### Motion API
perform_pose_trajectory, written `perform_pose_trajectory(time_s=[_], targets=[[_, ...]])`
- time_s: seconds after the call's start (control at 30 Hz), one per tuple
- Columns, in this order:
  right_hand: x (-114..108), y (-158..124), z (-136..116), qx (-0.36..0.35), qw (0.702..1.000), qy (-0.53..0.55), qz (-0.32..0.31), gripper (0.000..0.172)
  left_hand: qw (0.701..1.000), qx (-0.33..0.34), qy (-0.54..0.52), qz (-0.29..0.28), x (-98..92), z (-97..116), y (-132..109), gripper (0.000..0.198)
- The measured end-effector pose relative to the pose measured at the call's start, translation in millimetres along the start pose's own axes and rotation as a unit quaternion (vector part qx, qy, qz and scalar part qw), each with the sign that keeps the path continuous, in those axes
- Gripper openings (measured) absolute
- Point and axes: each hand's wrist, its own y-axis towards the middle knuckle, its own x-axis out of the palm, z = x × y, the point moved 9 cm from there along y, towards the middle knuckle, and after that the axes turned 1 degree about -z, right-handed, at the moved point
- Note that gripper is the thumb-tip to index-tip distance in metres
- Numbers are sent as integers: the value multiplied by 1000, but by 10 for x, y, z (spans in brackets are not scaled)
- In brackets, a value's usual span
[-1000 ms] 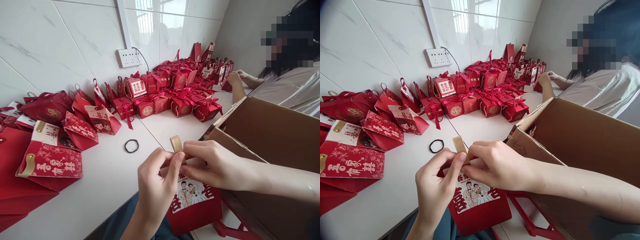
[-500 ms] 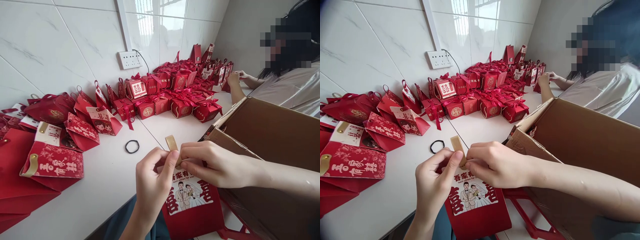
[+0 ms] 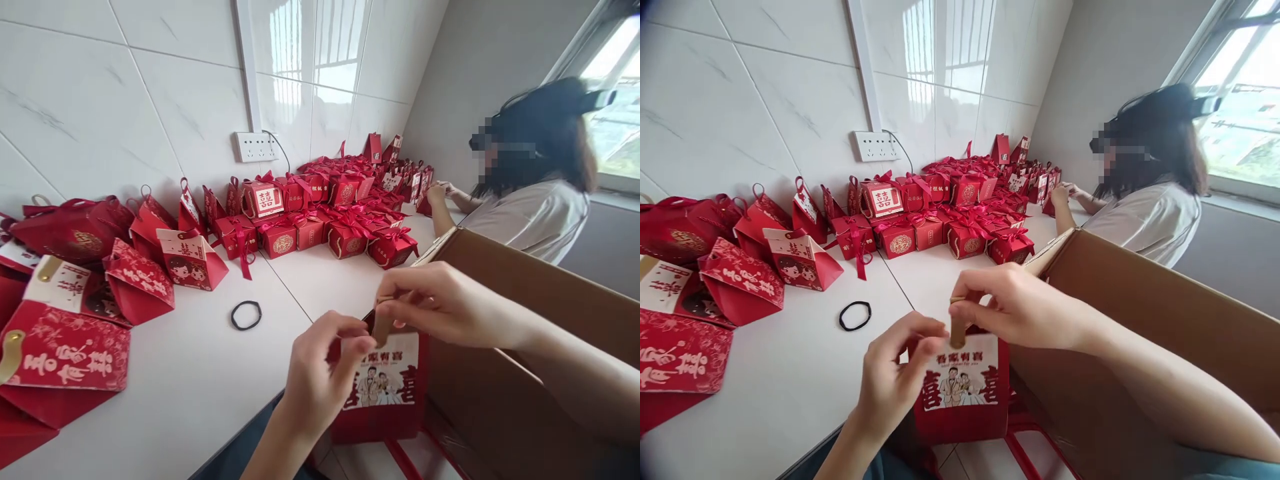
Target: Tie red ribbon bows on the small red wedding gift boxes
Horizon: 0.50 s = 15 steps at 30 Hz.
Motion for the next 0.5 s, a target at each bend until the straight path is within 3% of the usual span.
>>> perform_pose_trajectory(time_s=[0.07,0.13,0.23,0.3,0.4,0.43,0.5], targets=[[-325,-128,20,11,996,-20,83,17,999,-32,28,12,-75,-217,-11,29],[-805,-341,80,27,971,-38,233,17,990,-71,122,6,-107,-527,-47,30],[-1503,-857,337,94,870,-44,482,14,967,-52,242,-60,69,-936,-122,27],[-1806,-1214,585,131,791,-31,597,14,942,-37,315,-105,246,-1168,-177,32],[-2083,-1612,1027,172,715,-18,677,18,890,-47,421,-169,469,-1438,-235,51],[-2134,-1677,1213,212,714,-22,667,18,873,-46,448,-186,522,-1486,-246,56],[-2144,-1687,1615,291,751,-9,593,17,847,-34,488,-207,592,-1521,-255,59]])
